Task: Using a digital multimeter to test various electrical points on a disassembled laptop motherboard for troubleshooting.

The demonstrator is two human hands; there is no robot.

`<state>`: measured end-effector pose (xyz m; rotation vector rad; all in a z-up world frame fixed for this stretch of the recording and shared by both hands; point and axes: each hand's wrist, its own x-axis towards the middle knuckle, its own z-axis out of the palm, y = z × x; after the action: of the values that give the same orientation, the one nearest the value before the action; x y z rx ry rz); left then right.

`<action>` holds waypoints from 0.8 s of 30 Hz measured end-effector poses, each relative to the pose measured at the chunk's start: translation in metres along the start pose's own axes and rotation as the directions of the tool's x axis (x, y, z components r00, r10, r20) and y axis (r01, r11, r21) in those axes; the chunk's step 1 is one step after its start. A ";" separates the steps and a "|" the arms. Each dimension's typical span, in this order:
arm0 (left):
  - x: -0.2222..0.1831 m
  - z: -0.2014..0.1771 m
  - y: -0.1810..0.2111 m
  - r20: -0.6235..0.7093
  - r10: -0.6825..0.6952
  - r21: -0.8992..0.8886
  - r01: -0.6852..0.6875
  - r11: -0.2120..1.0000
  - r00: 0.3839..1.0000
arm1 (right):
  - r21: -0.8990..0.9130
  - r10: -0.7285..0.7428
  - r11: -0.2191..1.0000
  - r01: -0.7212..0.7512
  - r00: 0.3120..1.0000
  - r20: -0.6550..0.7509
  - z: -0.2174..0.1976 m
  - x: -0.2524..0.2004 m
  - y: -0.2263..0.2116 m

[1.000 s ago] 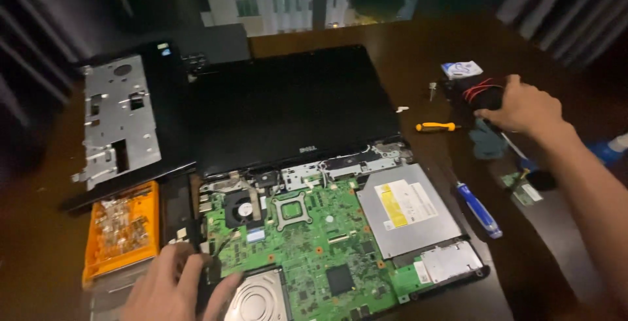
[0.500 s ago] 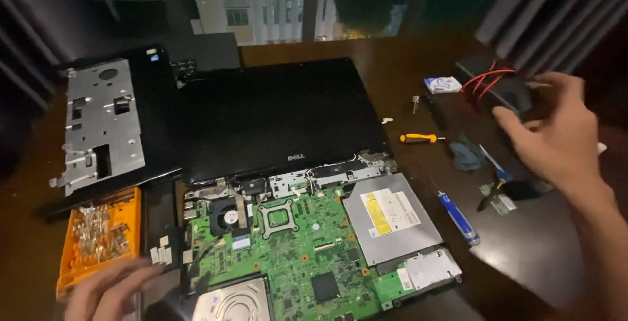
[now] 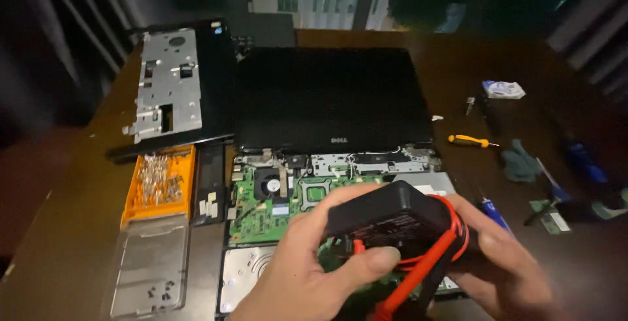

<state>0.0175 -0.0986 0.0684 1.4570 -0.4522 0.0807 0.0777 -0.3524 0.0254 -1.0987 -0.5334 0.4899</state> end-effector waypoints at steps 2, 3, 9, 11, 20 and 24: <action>-0.006 0.002 -0.009 -0.170 -0.035 0.049 0.044 0.998 0.985 | -0.157 0.023 0.986 -0.060 0.973 -0.232 -0.009 -0.010 0.021; -0.007 0.002 -0.013 -0.175 -0.041 0.049 0.050 0.998 0.984 | -0.153 0.029 0.986 -0.066 0.973 -0.229 0.004 -0.006 0.021; -0.005 0.006 -0.035 -0.374 -0.075 0.001 0.081 0.997 0.924 | -0.884 -0.564 -0.373 0.283 0.687 0.458 0.031 -0.005 0.031; -0.006 0.014 -0.032 -0.325 -0.030 0.070 0.055 0.996 0.945 | -0.891 -0.521 -0.356 0.283 0.731 0.441 0.056 -0.003 0.024; -0.016 -0.001 -0.035 0.045 -0.190 -0.048 0.192 0.980 0.981 | -0.910 -0.283 -0.193 0.368 0.867 0.411 0.019 -0.027 0.020; -0.024 -0.007 -0.028 0.192 -0.275 -0.005 0.281 0.960 0.942 | -0.915 -0.194 0.391 0.096 0.981 0.020 -0.038 -0.041 0.013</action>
<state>0.0067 -0.0898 0.0334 1.4896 -0.3951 -0.2933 0.0683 -0.3989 -0.0064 -2.1262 -0.8533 -0.0943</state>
